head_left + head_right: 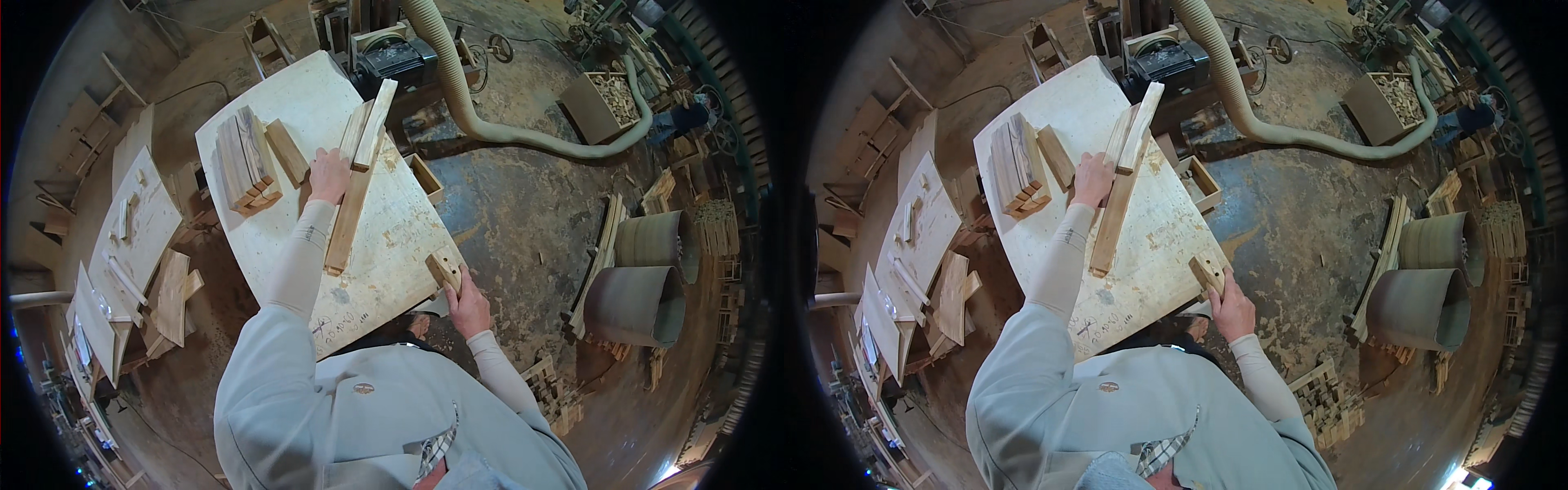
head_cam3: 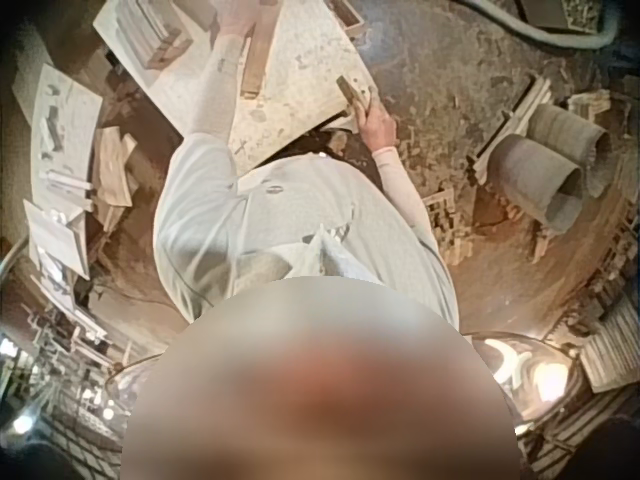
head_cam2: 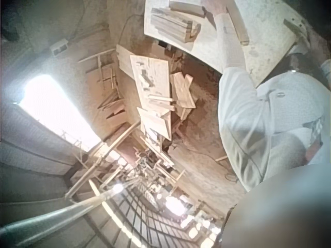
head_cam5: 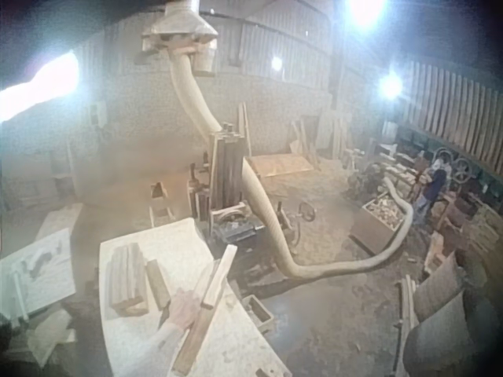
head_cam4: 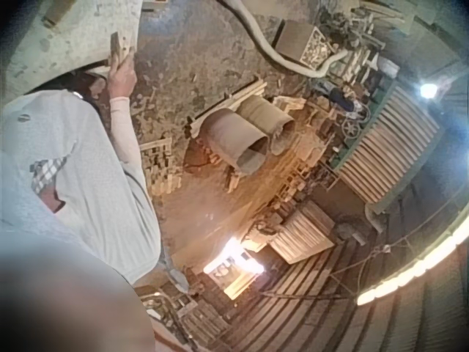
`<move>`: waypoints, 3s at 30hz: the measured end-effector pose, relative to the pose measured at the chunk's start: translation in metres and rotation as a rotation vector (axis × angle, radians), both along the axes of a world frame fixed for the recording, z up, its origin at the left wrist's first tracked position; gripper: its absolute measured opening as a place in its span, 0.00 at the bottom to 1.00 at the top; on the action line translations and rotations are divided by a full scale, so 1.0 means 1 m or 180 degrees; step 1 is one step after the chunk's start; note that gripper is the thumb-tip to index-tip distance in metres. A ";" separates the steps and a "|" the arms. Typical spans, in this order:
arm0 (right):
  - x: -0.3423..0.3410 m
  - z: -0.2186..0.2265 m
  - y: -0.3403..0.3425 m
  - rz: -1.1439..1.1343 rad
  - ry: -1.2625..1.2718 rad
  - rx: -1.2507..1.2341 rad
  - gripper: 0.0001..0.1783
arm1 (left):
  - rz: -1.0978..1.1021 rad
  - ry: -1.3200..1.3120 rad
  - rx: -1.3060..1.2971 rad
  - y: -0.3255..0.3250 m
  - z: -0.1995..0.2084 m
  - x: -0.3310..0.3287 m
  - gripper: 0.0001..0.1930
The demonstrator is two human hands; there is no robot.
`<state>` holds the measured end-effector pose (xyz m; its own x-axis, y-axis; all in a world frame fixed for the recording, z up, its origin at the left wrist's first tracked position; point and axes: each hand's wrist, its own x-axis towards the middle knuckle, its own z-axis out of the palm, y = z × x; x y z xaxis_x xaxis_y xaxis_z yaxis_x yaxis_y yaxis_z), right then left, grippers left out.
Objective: The person sands a small piece of wood by hand using a sandpaper block.
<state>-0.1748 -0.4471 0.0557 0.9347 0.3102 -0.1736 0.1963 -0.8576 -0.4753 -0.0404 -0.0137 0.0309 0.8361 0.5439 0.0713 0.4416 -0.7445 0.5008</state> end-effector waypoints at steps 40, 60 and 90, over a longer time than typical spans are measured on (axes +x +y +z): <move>0.002 -0.050 -0.005 0.0134 -0.0355 0.0181 0.38 | 0.0110 -0.0763 -0.0154 0.029 -0.026 0.080 0.26; -0.002 -0.041 -0.003 0.0015 -0.0493 0.0330 0.38 | 0.0158 -0.0300 -0.0142 0.027 -0.016 0.078 0.25; 0.000 -0.002 0.005 -0.0001 -0.0147 -0.0049 0.38 | 0.0061 -0.0591 -0.0348 0.023 -0.030 0.052 0.21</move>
